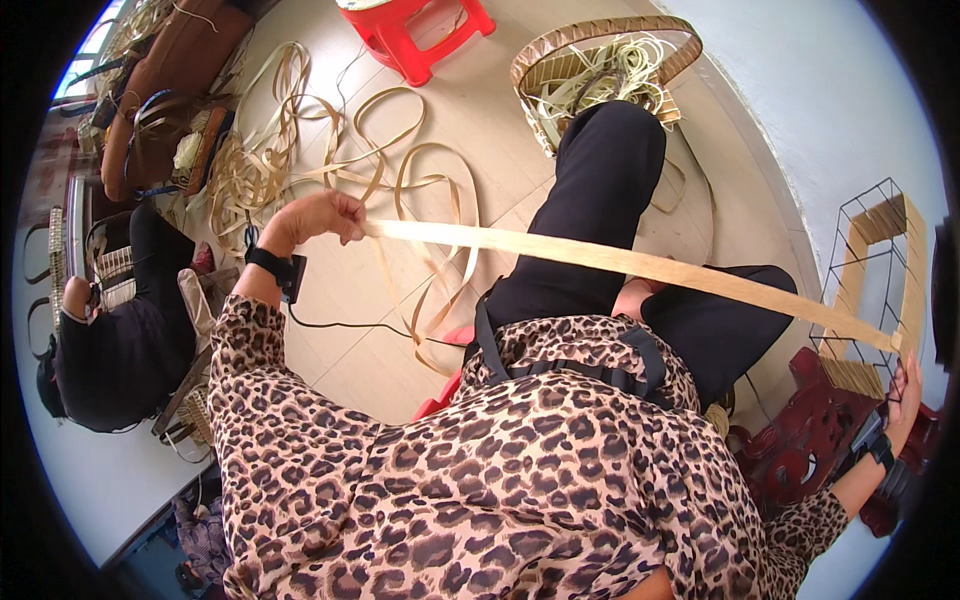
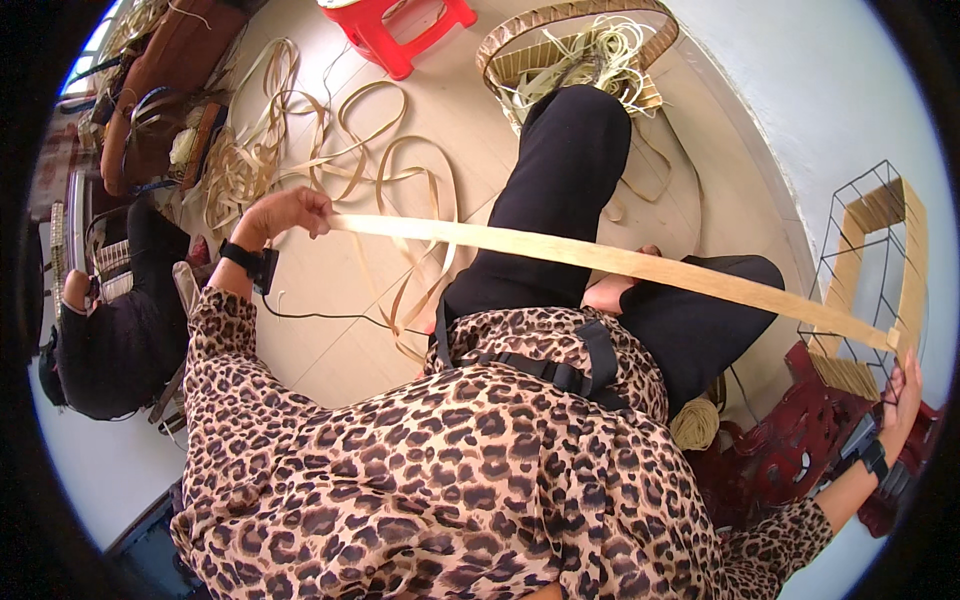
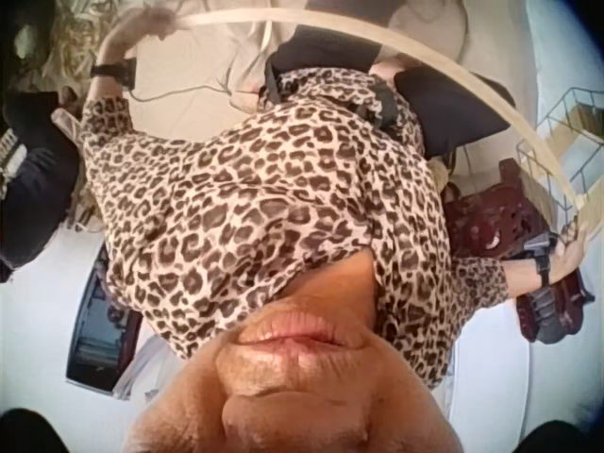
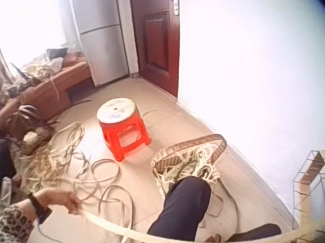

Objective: The person weaves strips of bamboo through a metal frame to form a basket, using scissors to trim the strips as needed.

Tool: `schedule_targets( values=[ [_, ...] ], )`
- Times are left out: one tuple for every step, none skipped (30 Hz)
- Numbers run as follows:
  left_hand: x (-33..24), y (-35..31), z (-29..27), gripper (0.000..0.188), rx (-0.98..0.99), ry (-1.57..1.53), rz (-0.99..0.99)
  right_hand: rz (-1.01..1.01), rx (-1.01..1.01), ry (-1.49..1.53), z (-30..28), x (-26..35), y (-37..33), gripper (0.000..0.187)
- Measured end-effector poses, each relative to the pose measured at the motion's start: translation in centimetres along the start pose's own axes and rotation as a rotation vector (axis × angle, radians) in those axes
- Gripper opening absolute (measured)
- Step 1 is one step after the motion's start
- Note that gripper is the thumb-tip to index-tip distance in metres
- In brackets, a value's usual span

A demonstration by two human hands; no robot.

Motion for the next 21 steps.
schedule_targets(
  values=[
    [0.7,-0.1,-0.4,0.009,-0.024,0.036,-0.026,0.006,-0.013,0.019,0.0,-0.6,-0.2,0.015],
    [1.5,-0.7,-1.1,0.008,-0.082,0.318,-0.097,0.013,0.012,0.041,-0.5,-1.6,0.2,0.015],
    [2.4,-1.5,-1.6,0.007,-0.112,0.454,-0.126,0.018,0.029,0.046,-0.7,-1.3,0.0,0.015],
    [3.4,-2.4,-2.1,0.007,-0.140,0.591,-0.170,0.029,0.052,0.054,-0.2,-1.6,0.2,0.015],
    [5.0,-3.0,-3.4,0.009,-0.266,0.669,-0.217,0.030,0.062,0.061,-0.5,-1.6,-0.1,0.015],
    [6.5,-3.8,-4.5,0.010,-0.364,0.716,-0.256,-0.009,0.005,0.105,-0.6,-1.5,-0.2,0.015],
    [7.9,-4.7,-5.2,0.011,-0.436,0.738,-0.303,-0.010,-0.006,0.103,-1.2,-1.9,-0.5,0.016],
    [9.5,-5.9,-6.0,0.012,-0.508,0.736,-0.345,-0.010,-0.013,0.104,-1.5,-2.3,-0.5,0.017],
    [10.8,-7.0,-6.5,0.013,-0.567,0.723,-0.380,-0.013,-0.007,0.091,-2.2,-2.7,-0.9,0.021],
    [12.1,-8.1,-7.1,0.014,-0.622,0.698,-0.404,-0.050,0.032,0.028,-2.6,-2.7,-1.2,0.027],
    [13.3,-9.3,-7.6,0.016,-0.671,0.668,-0.430,-0.108,0.087,-0.073,-3.0,-2.8,-1.5,0.033],
    [14.4,-10.2,-8.0,0.017,-0.717,0.629,-0.443,-0.261,0.177,-0.281,-2.9,-2.2,-2.3,0.039],
    [15.6,-11.0,-8.4,0.018,-0.759,0.585,-0.452,-0.450,0.250,-0.495,-2.0,-1.2,-3.4,0.045],
    [16.5,-11.5,-8.7,0.019,-0.788,0.535,-0.455,-0.584,0.290,-0.609,-0.9,-0.4,-4.5,0.052],
    [17.2,-12.0,-9.1,0.020,-0.819,0.481,-0.456,-0.582,0.277,-0.629,0.4,0.6,-5.1,0.049],
    [17.7,-12.5,-9.5,0.022,-0.846,0.423,-0.460,-0.511,0.255,-0.562,2.2,1.3,-5.5,0.046],
    [18.4,-13.0,-9.7,0.023,-0.867,0.355,-0.457,-0.396,0.219,-0.436,4.0,2.1,-6.0,0.043],
    [19.0,-13.1,-9.8,0.024,-0.882,0.291,-0.458,-0.258,0.179,-0.260,5.6,2.9,-6.4,0.040],
    [19.2,-12.8,-10.1,0.025,-0.892,0.230,-0.458,-0.144,0.129,-0.110,7.1,3.7,-7.1,0.038],
    [19.2,-12.3,-10.3,0.027,-0.893,0.172,-0.463,-0.076,0.086,-0.018,8.1,4.4,-7.8,0.035],
    [18.9,-13.2,-10.5,0.028,-0.919,0.134,-0.479,-0.034,0.081,0.051,9.5,4.1,-7.8,0.033]
  ],
)
Point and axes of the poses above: each hand's wrist, its own y-axis towards the middle knuckle, its own z-axis out of the palm, x = y × z, the point moved 6 cm from there along y, towards the middle knuckle, and after that the axes turned 2 degrees about x, right-handed, at the moved point
